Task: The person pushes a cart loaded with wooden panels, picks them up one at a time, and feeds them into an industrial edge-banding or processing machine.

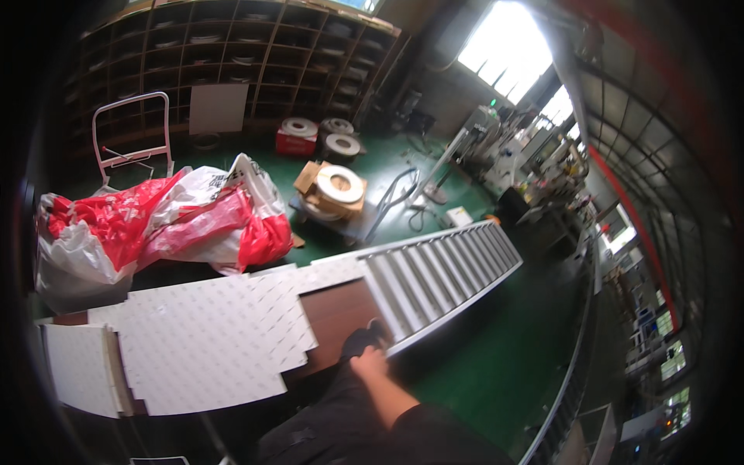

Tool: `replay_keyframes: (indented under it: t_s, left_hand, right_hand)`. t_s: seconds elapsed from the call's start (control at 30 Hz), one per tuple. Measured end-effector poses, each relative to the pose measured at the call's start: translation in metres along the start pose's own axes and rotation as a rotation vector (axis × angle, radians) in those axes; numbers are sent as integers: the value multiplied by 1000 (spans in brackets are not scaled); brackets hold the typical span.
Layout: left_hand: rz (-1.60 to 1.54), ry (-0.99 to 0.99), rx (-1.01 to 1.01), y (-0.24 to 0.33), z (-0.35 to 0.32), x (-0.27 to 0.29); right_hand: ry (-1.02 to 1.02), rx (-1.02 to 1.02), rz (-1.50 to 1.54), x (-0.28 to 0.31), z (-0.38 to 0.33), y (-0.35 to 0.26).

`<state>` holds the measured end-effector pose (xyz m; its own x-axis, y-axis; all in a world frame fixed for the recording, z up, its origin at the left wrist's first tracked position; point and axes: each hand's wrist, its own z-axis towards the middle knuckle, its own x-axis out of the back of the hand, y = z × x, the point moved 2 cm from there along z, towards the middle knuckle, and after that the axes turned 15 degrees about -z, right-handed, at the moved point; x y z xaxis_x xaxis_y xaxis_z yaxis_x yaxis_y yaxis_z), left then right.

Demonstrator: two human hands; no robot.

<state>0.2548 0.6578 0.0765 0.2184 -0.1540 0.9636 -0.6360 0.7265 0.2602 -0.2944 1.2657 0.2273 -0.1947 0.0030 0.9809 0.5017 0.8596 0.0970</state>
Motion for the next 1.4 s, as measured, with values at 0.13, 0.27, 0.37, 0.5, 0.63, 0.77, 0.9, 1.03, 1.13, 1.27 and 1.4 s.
replay_keyframes:
  t_s: [0.13,0.27,0.37,0.5,0.63,0.77,0.9,1.03,1.13,1.27,1.4]
  left_hand:
    - [-61,63,-64,21,2,31]
    - [-73,-136,-69,36,13,41]
    - [-94,-310,-122,75,37,37]
    - [-108,-500,-154,110,60,33]
    - [-166,-757,-259,180,101,-13]
    - [-280,-808,-608,267,173,-60]
    - [-553,-841,-409,535,212,-55]
    - [-743,-826,-703,815,149,15]
    - [-982,-973,-636,934,68,18]
    - [-587,-1231,-821,969,-39,-32]
    - [22,-1368,-964,963,-114,-61]
  right_hand:
    - [-127,-6,-64,-24,-22,18]
    - [-197,-53,-105,-27,-46,37]
    - [-251,-95,-8,-34,-50,75]
    - [-385,51,150,-67,-61,93]
    - [-512,299,182,-143,-74,133]
    - [-494,564,311,-81,-108,139]
    - [-364,212,678,-69,-101,240]
    - [-146,-373,1049,-128,-104,400]
    - [-271,-760,980,-219,-161,529]
    - [-343,-991,862,-276,-219,655]
    - [-164,-1220,1107,-299,-246,732]
